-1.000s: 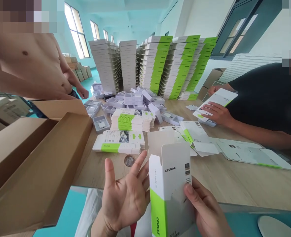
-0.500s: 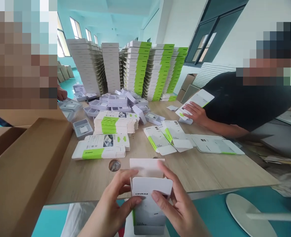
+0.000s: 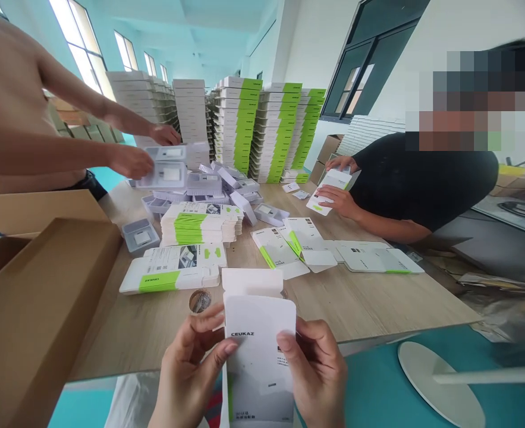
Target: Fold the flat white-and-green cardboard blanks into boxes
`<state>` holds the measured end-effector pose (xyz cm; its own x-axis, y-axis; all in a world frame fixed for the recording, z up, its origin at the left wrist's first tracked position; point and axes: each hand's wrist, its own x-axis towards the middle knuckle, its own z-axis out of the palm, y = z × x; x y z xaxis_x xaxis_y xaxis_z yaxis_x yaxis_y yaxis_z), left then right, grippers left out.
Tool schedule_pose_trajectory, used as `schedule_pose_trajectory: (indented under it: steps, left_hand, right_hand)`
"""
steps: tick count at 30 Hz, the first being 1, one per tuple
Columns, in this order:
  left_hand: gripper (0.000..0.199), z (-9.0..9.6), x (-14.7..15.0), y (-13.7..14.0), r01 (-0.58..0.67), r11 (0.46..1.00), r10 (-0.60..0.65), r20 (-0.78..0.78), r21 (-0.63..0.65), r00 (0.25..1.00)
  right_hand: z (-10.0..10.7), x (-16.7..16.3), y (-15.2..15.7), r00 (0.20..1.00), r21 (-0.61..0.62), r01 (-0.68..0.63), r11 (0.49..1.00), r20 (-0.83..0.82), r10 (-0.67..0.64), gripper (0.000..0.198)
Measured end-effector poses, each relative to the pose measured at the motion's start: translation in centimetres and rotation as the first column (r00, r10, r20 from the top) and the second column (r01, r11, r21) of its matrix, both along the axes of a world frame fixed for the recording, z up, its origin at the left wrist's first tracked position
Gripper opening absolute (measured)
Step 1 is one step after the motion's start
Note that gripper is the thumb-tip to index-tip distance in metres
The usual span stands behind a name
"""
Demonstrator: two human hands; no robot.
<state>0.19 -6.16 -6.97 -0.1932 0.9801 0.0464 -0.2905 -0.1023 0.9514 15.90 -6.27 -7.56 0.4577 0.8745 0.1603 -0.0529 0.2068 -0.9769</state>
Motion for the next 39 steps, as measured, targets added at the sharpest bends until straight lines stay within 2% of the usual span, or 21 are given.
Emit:
schedule_pose_trajectory:
  steps: [2,4,7,9,12,13,14,16,18,19,20,21,23,26,29,32,34,35,36,37,39]
  left_hand:
    - [0.034,-0.3,0.1,0.3,0.03,0.999,-0.03,0.006,-0.034,1.0]
    - [0.037,-0.7,-0.2,0.5,0.134,0.987,-0.133,0.018,-0.083,0.991]
    - [0.044,-1.5,-1.0,0.5,0.399,0.898,-0.392,0.077,-0.183,0.917]
    - [0.047,-1.7,-1.5,0.2,0.514,0.827,-0.506,0.098,-0.228,0.857]
    - [0.046,-1.8,-2.2,-0.2,0.563,0.799,-0.576,0.0,-0.213,0.817]
    - [0.043,-1.7,-2.3,-0.3,0.569,0.802,-0.587,-0.067,-0.182,0.807]
    - [0.04,-1.7,-2.5,-0.3,0.578,0.804,-0.594,-0.141,-0.137,0.792]
    - [0.037,-1.7,-2.7,-0.3,0.606,0.794,-0.59,-0.286,-0.037,0.755]
    - [0.036,-1.7,-3.0,-0.2,0.624,0.781,-0.567,-0.392,0.025,0.724]
    - [0.036,-1.7,-3.1,-0.2,0.624,0.78,-0.553,-0.426,0.038,0.717]
    - [0.036,-1.8,-3.2,-0.2,0.621,0.783,-0.541,-0.447,0.043,0.713]
    - [0.037,-1.8,-3.3,-0.3,0.616,0.786,-0.534,-0.456,0.042,0.712]
    - [0.038,-1.8,-3.4,-0.5,0.62,0.783,-0.541,-0.44,0.048,0.717]
    - [0.038,-1.4,-3.4,-0.9,0.641,0.764,-0.56,-0.419,0.072,0.715]
    - [0.036,-0.7,-3.3,-1.1,0.645,0.757,-0.537,-0.46,0.105,0.707]
    - [0.033,-0.4,-3.3,-1.2,0.634,0.759,-0.487,-0.515,0.15,0.705]
    - [0.027,-0.3,-3.3,-1.2,0.64,0.751,-0.464,-0.561,0.161,0.685]
    - [0.025,-0.1,-3.3,-1.2,0.651,0.741,-0.457,-0.589,0.162,0.667]
    - [0.025,0.0,-3.4,-1.2,0.661,0.733,-0.447,-0.619,0.16,0.646]
    - [0.027,0.3,-3.4,-1.2,0.669,0.726,-0.435,-0.647,0.159,0.626]
    - [0.033,0.9,-3.4,-1.2,0.674,0.72,-0.409,-0.684,0.165,0.604]
  right_hand:
    - [-0.7,-0.5,-0.2,1.0,-0.013,0.029,1.0,-0.01,-0.029,0.043]
    - [-1.4,-0.7,-0.5,0.999,-0.057,0.011,0.998,-0.039,-0.014,0.042]
    - [-1.8,-0.1,-0.5,0.989,-0.172,-0.108,0.979,-0.116,0.089,0.043]
    - [-1.3,1.1,0.3,0.962,-0.202,-0.207,0.957,-0.219,0.161,0.051]
    - [0.8,3.5,2.5,0.873,-0.213,-0.364,0.907,-0.416,0.253,0.061]
    - [1.8,4.3,3.3,0.83,-0.242,-0.454,0.858,-0.464,0.308,0.061]
    - [2.8,5.0,4.0,0.78,-0.273,-0.558,0.784,-0.494,0.383,0.059]
    - [4.8,5.9,5.0,0.677,-0.341,-0.73,0.592,-0.475,0.562,0.056]
    - [6.6,6.2,5.3,0.55,-0.414,-0.819,0.397,-0.371,0.748,0.055]
    - [7.5,6.2,5.4,0.483,-0.441,-0.835,0.33,-0.296,0.824,0.053]
    - [8.3,6.0,5.3,0.419,-0.456,-0.842,0.29,-0.214,0.882,0.051]
    - [9.0,5.8,5.3,0.367,-0.456,-0.848,0.271,-0.135,0.921,0.047]
    - [10.1,5.6,5.2,0.302,-0.434,-0.861,0.265,-0.016,0.953,0.038]
    - [10.6,5.6,5.2,0.249,-0.428,-0.872,0.236,0.027,0.968,0.035]
    - [9.9,5.9,5.2,0.196,-0.482,-0.86,0.17,-0.005,0.981,0.046]
    - [8.7,5.8,5.1,0.218,-0.531,-0.839,0.12,-0.125,0.968,0.062]
    - [8.2,5.4,4.9,0.222,-0.529,-0.846,0.064,-0.241,0.945,0.062]
    - [8.1,5.1,4.7,0.214,-0.526,-0.849,0.048,-0.26,0.941,0.055]
    - [8.0,4.8,4.5,0.208,-0.538,-0.841,0.052,-0.232,0.95,0.044]
    - [8.0,4.5,4.3,0.206,-0.57,-0.818,0.082,-0.157,0.966,0.036]
    - [8.3,4.0,3.9,0.211,-0.664,-0.717,0.212,0.083,0.974,0.04]
